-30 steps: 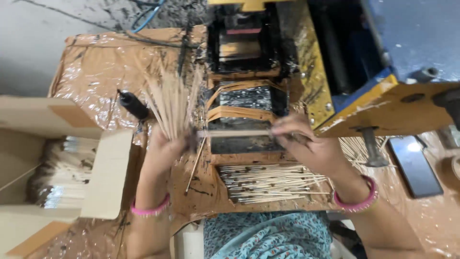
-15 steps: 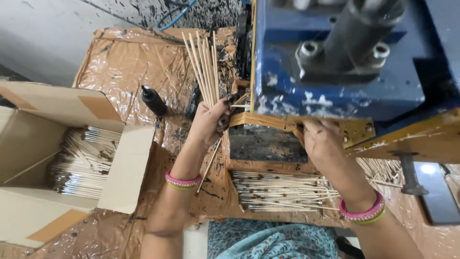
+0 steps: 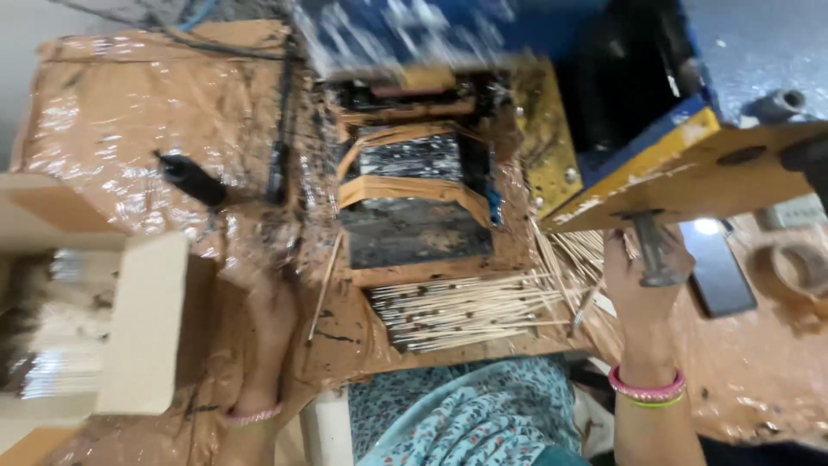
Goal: The operator is feeding incense sticks into a coating machine and sorting the processed sticks.
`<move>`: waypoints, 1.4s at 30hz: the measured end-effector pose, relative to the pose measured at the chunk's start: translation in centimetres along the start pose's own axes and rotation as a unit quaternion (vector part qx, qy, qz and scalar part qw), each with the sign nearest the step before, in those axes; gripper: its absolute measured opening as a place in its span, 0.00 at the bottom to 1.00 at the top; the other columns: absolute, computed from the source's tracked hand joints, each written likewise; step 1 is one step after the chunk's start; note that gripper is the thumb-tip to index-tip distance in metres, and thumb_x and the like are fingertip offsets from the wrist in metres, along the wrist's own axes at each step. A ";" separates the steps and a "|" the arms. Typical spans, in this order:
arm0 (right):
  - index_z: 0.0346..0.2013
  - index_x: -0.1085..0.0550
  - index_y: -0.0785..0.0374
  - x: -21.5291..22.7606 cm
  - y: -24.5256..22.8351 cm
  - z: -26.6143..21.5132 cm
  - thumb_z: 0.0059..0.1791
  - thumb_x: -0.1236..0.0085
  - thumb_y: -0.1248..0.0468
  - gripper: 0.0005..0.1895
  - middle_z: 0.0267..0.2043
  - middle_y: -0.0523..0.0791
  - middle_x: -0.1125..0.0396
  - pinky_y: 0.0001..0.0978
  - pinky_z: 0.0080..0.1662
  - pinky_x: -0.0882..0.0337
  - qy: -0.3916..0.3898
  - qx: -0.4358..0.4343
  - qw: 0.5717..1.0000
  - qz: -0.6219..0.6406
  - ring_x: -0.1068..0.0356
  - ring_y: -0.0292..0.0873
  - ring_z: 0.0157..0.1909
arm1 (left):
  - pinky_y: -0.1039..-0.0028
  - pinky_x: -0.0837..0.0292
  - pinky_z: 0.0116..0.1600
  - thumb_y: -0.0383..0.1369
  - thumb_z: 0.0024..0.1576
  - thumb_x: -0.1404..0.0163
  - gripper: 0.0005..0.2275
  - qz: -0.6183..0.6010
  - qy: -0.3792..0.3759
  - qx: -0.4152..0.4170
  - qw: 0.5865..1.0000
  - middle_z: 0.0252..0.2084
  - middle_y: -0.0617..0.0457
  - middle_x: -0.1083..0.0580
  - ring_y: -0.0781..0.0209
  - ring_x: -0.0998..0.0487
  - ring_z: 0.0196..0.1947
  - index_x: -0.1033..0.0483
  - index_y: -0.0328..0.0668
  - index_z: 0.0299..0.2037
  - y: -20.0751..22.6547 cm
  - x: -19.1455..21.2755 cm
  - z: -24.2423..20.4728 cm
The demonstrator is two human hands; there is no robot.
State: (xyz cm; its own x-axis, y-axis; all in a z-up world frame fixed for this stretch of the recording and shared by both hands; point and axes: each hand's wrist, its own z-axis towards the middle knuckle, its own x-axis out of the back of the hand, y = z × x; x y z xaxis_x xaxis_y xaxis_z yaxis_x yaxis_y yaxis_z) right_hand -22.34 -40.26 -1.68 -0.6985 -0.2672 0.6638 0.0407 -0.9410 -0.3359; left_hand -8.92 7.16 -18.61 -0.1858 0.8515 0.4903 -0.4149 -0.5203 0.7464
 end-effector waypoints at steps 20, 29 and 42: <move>0.51 0.20 0.61 -6.9 -12.2 10.6 0.53 0.44 0.78 0.16 0.52 0.46 0.25 0.37 0.60 0.29 -0.096 0.282 0.949 0.106 0.28 0.47 0.55 | 0.82 0.42 0.19 0.26 0.63 0.49 0.07 -0.334 -0.097 0.148 0.926 0.22 0.56 0.28 0.72 0.32 0.16 0.24 0.33 0.32 16.0 4.4 14.2; 0.53 0.23 0.71 -4.7 -14.7 10.6 0.48 0.51 0.77 0.20 0.51 0.57 0.25 0.48 0.62 0.31 -0.091 0.213 0.971 0.061 0.29 0.58 0.55 | 0.83 0.43 0.19 0.29 0.60 0.46 0.06 -0.509 -0.064 0.247 0.822 0.23 0.57 0.27 0.74 0.35 0.15 0.23 0.39 0.32 12.3 -3.3 16.2; 0.45 0.22 0.66 -1.7 -12.9 9.3 0.52 0.43 0.72 0.08 0.43 0.53 0.26 0.38 0.46 0.27 -0.041 0.193 0.962 0.186 0.25 0.51 0.42 | 0.81 0.48 0.18 0.31 0.66 0.51 0.10 -0.424 -0.027 0.235 0.875 0.21 0.61 0.33 0.74 0.38 0.15 0.25 0.36 0.34 14.1 0.2 12.1</move>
